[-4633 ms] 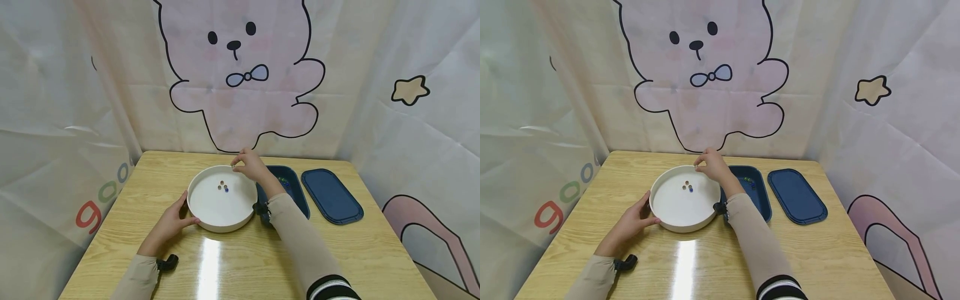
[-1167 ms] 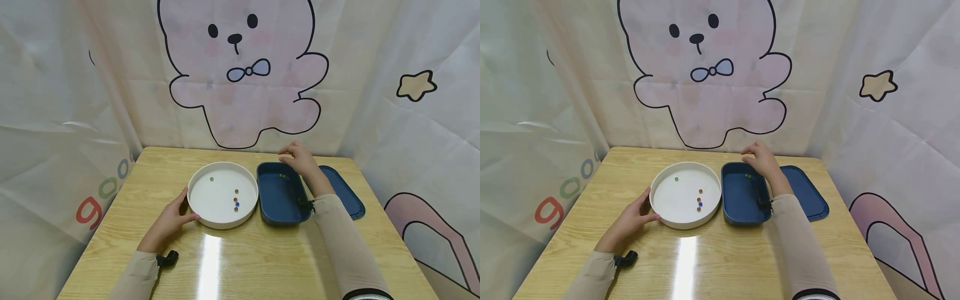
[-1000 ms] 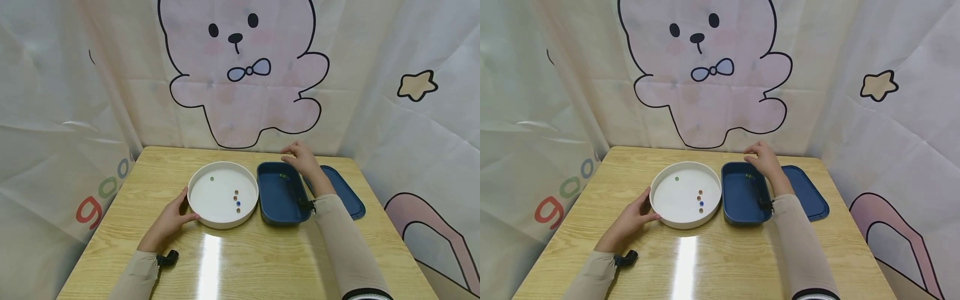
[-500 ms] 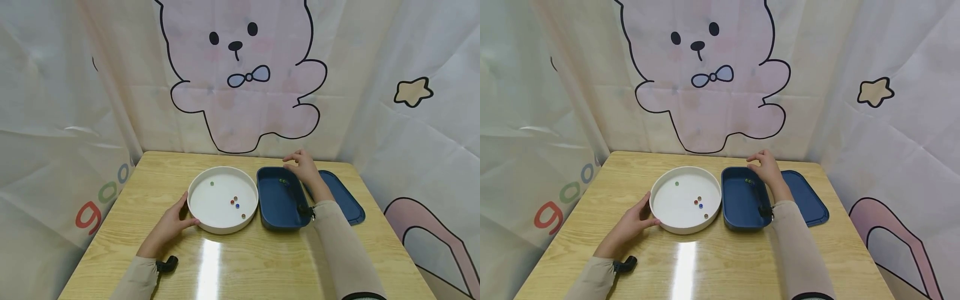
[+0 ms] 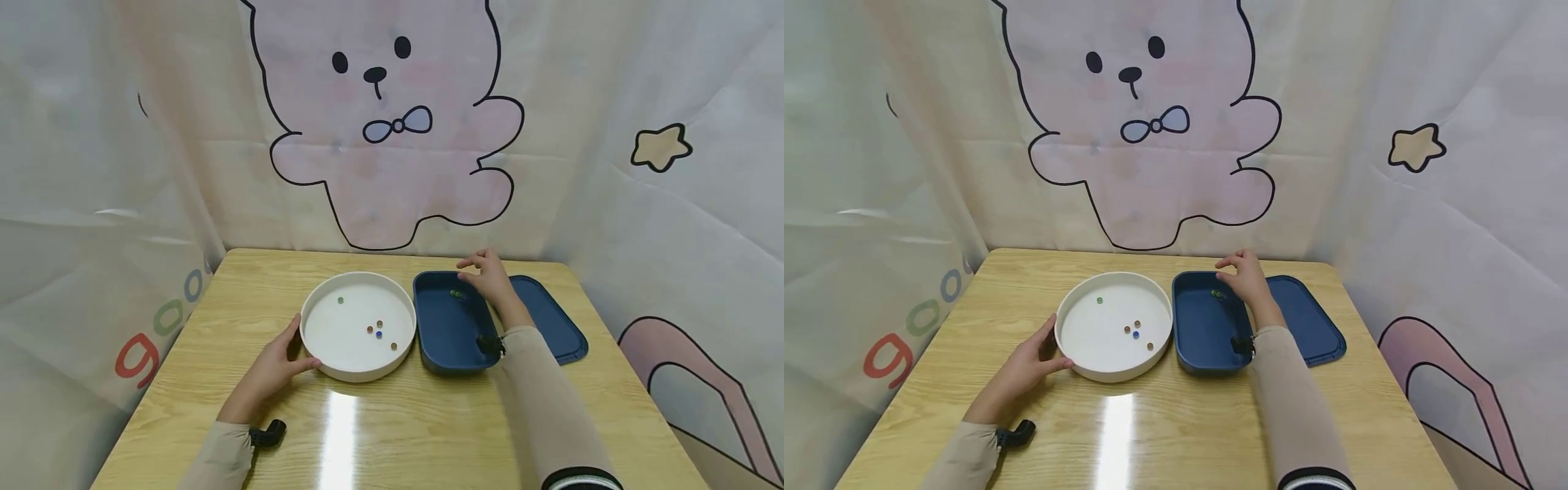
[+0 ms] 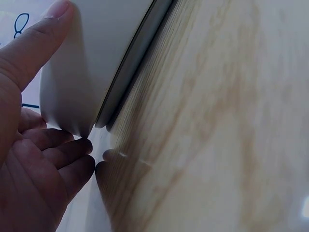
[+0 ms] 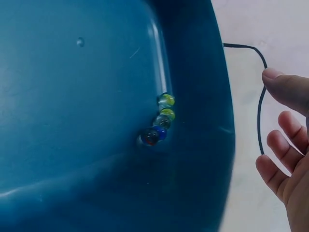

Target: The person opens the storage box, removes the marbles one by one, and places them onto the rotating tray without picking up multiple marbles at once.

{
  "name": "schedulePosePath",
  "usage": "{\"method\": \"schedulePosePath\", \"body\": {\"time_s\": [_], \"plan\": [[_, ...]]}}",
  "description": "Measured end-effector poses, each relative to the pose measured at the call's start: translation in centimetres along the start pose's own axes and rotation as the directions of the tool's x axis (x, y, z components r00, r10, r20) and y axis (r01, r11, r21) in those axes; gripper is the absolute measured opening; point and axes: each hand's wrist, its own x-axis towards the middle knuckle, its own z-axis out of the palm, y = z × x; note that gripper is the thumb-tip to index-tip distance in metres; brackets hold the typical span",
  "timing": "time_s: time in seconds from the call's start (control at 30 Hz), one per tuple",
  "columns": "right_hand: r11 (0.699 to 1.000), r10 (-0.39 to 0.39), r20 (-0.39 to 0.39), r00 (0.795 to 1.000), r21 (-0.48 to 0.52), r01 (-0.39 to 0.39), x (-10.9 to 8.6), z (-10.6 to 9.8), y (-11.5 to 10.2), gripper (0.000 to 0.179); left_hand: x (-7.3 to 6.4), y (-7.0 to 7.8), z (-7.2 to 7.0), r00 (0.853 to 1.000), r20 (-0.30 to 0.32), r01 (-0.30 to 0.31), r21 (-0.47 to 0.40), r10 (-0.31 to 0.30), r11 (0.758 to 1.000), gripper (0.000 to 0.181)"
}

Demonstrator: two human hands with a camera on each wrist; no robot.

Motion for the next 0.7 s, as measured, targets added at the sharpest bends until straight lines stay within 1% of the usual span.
{"method": "schedulePosePath", "body": {"time_s": [0.13,0.27,0.5,0.7], "plan": [[1.0,0.001,0.02,1.0,0.008,-0.001,0.4,0.6,-0.2,0.022,-0.1,-0.1,-0.3,1.0,-0.016,-0.006,0.006,0.007,1.0,0.122],[0.999,0.034,0.03,0.999,-0.007,-0.034,0.1,0.6,0.1,0.02,0.1,0.2,-0.1,1.0,0.0,-0.017,-0.004,0.017,1.0,0.123],[0.999,0.033,0.049,0.998,-0.016,-0.032,0.0,1.4,1.1,0.021,0.1,0.3,0.1,1.0,-0.009,-0.003,-0.007,0.003,1.0,0.122],[0.999,0.048,0.064,0.997,-0.024,-0.047,0.0,1.9,1.1,0.021,0.0,0.3,0.0,1.0,-0.004,0.007,-0.005,-0.007,1.0,0.121]]}}
